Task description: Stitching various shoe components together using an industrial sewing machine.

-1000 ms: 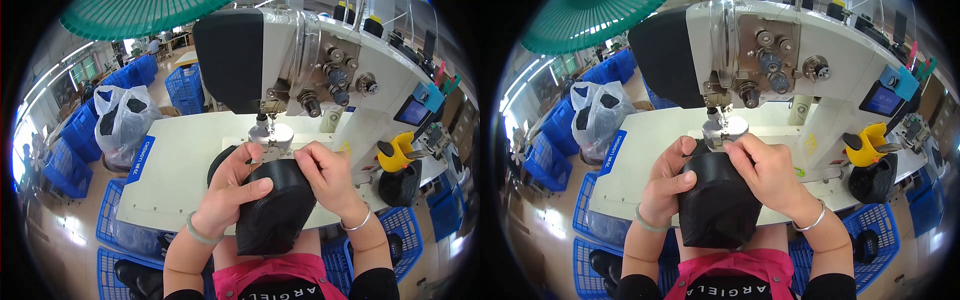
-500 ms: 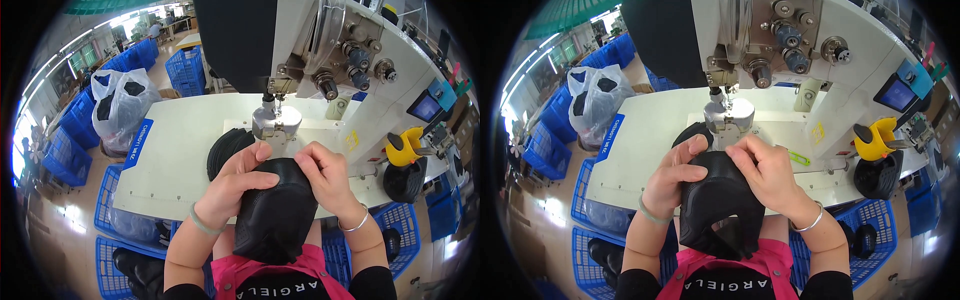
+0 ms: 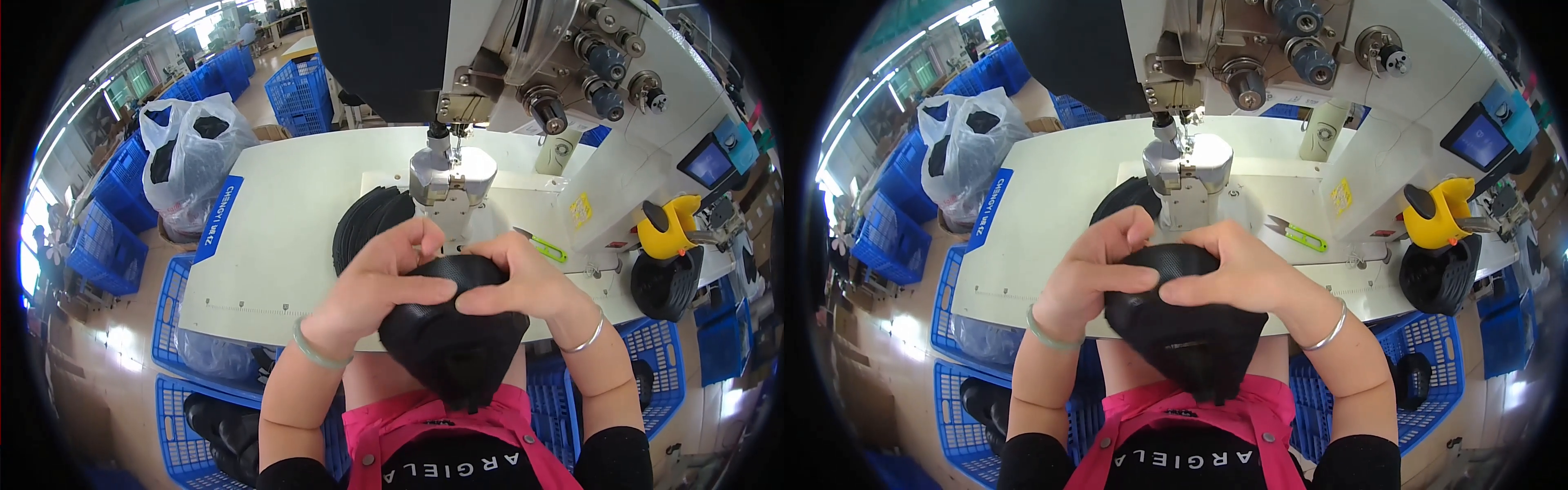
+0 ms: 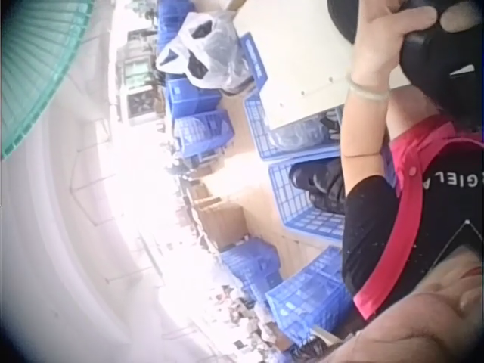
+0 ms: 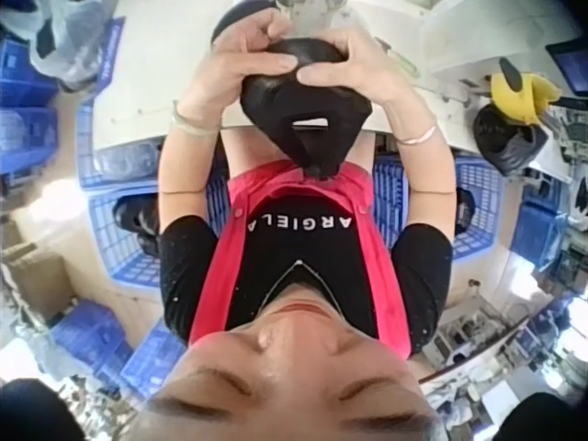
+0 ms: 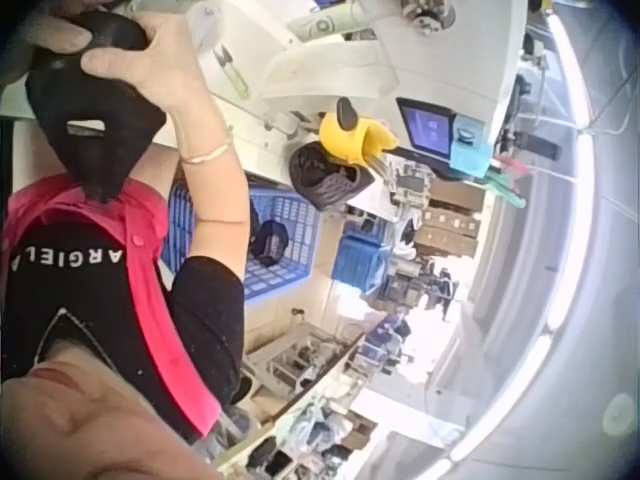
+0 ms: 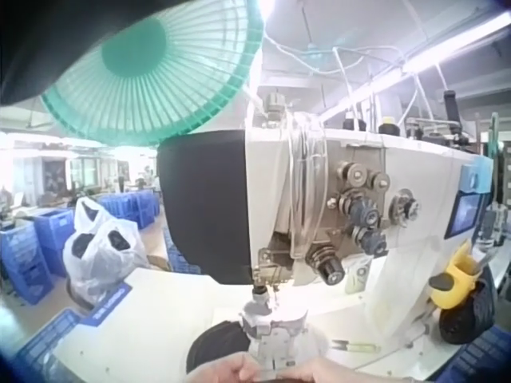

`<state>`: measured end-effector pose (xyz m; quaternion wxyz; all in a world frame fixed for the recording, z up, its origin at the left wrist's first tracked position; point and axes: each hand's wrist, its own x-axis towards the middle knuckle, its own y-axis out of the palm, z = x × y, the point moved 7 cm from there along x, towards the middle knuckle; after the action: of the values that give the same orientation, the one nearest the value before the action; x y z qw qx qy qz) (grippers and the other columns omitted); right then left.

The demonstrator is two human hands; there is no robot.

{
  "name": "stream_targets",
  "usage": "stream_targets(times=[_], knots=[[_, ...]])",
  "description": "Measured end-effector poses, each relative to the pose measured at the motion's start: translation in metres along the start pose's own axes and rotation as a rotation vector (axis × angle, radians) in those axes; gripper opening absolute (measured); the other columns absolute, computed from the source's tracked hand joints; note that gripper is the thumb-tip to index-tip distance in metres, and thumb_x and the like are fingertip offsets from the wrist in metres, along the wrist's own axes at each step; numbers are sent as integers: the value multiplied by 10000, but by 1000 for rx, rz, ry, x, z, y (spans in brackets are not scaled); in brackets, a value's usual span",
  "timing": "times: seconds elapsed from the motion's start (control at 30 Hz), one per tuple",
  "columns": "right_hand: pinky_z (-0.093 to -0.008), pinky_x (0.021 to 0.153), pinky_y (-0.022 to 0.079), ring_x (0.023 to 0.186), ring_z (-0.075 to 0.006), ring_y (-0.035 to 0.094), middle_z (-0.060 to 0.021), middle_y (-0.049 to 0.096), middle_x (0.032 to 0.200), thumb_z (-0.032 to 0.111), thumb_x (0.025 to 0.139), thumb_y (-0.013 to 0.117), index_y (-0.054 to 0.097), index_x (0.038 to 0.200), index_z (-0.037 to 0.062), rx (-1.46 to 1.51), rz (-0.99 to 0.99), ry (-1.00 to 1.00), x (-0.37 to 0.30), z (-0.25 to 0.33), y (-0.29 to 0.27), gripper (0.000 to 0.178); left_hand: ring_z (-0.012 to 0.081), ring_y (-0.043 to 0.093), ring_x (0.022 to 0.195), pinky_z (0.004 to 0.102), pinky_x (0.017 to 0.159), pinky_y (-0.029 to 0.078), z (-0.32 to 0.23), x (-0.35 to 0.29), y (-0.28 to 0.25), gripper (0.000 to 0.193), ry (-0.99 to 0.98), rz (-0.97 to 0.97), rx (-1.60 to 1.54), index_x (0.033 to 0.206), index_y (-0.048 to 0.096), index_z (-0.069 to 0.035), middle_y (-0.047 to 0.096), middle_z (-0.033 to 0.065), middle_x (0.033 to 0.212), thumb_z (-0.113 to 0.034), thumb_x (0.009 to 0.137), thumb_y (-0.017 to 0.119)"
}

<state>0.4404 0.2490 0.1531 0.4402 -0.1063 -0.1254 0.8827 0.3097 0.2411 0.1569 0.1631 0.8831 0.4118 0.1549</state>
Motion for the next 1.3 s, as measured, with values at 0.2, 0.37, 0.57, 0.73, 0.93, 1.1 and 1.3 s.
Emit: stream_targets(times=[0.2,0.37,0.57,0.73,0.93,1.1,1.3], knots=[[-206,645,475,735,-72,622,-29,686,842,193,876,697,698,992,-29,619,71,-34,4,-18,4,251,28,559,794,167,690,431,3,-1,-5,260,-78,74,-81,934,417,-94,602,3,886,-17,868,657],[-210,647,475,721,-69,616,-25,681,834,173,883,687,703,963,-20,653,21,4,1,-13,5,210,29,560,779,171,695,439,4,-4,-5,250,-96,21,-137,960,432,-87,598,-5,867,-7,865,649],[-212,645,468,705,-80,602,-40,674,823,154,865,666,688,955,-56,636,-10,21,2,-19,6,229,30,541,793,161,690,417,5,-6,-7,337,-133,-14,43,969,423,-95,565,-15,864,-5,785,691],[-211,629,459,677,-71,592,-28,668,794,142,861,674,691,905,-37,620,-51,49,4,-24,8,185,19,547,770,162,679,430,6,-6,-3,345,-103,-25,138,990,444,-89,581,-29,838,-12,784,710],[-221,652,488,707,-83,629,-33,690,817,144,865,697,714,889,5,785,-11,26,7,-26,9,143,38,554,848,176,743,449,12,-6,-8,297,-120,-32,-45,1037,462,-79,578,7,942,19,819,639],[-219,659,492,711,-80,630,-33,691,820,143,871,692,712,888,3,769,-35,39,9,-29,10,142,55,568,909,182,780,463,12,-7,-13,275,-115,25,-98,1081,468,-64,585,27,992,20,858,605],[-217,657,497,702,-81,634,-32,692,819,134,882,680,711,884,4,740,-72,30,13,-39,8,133,72,592,924,188,786,475,17,-5,-18,279,-95,51,-78,1105,464,-55,608,53,1023,18,875,603]])
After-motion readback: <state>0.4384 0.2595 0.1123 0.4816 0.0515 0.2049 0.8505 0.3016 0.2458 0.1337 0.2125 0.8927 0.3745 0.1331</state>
